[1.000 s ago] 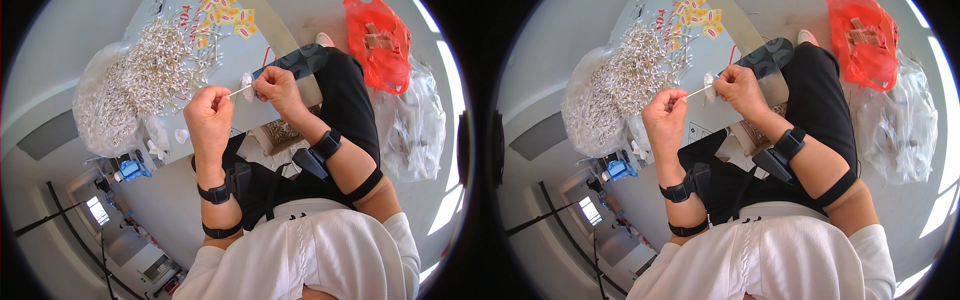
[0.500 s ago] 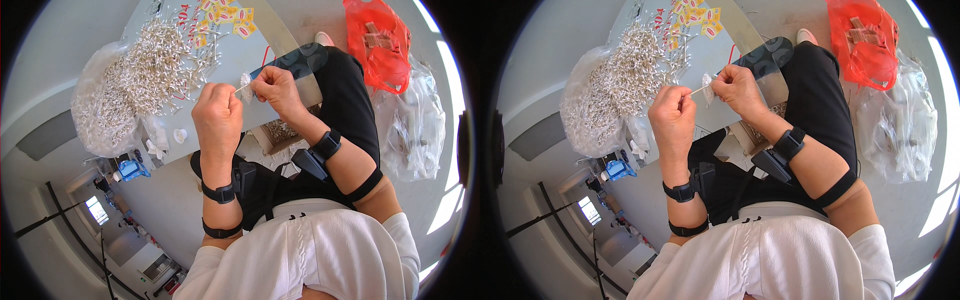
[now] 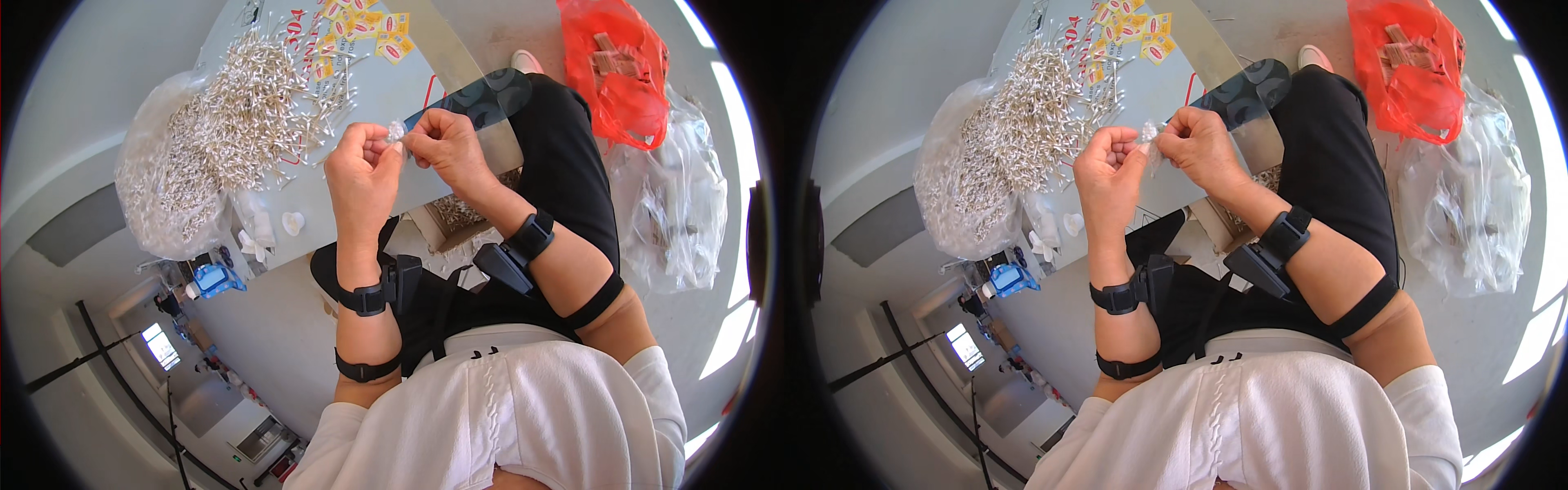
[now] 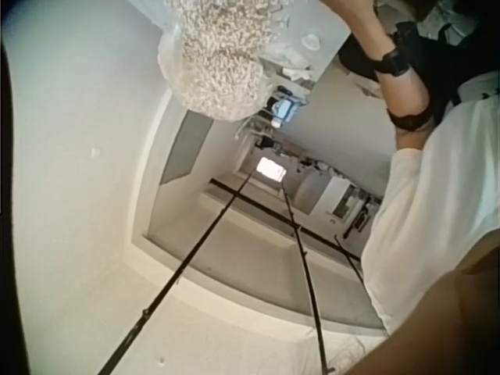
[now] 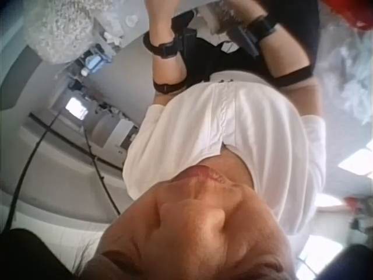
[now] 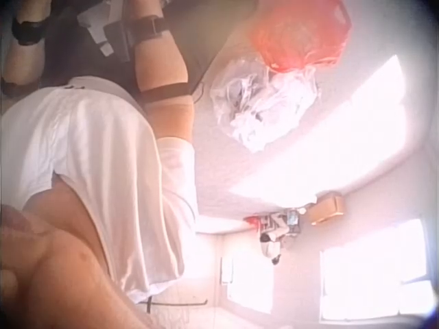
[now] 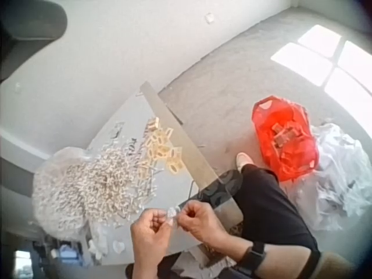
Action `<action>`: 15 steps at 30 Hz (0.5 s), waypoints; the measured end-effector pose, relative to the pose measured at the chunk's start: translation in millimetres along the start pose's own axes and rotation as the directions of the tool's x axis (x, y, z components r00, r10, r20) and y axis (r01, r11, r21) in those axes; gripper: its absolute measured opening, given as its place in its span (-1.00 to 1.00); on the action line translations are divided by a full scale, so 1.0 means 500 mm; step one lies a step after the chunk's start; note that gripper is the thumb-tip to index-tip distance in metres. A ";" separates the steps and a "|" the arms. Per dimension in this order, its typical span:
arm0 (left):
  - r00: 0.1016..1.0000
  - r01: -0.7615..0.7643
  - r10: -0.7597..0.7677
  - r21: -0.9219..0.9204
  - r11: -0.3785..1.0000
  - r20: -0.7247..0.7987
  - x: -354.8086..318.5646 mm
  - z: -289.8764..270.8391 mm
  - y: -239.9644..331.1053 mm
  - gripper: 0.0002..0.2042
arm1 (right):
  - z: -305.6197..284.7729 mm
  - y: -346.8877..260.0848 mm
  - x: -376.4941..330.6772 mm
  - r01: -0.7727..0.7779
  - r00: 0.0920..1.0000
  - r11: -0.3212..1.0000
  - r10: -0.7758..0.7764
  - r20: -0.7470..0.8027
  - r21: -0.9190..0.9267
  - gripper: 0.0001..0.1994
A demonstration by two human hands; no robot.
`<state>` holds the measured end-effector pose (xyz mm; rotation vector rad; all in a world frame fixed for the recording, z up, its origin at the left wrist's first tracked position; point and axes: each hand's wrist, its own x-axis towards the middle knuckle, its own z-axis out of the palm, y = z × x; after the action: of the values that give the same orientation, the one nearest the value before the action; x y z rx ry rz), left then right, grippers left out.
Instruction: Packing cotton swabs into small plastic bags for retail or medical use.
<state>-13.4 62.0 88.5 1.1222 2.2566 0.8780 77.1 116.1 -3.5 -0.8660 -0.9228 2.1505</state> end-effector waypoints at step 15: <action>0.985 0.135 -0.160 -0.310 0.941 -0.057 0.019 0.026 -0.065 -0.86 | 0.001 0.006 0.001 0.010 1.000 1.000 -0.010 -0.005 -0.007 -0.84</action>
<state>-27.1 59.1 55.3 0.7800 2.1408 1.1790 75.6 114.6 -5.8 -0.8679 -0.9312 2.1371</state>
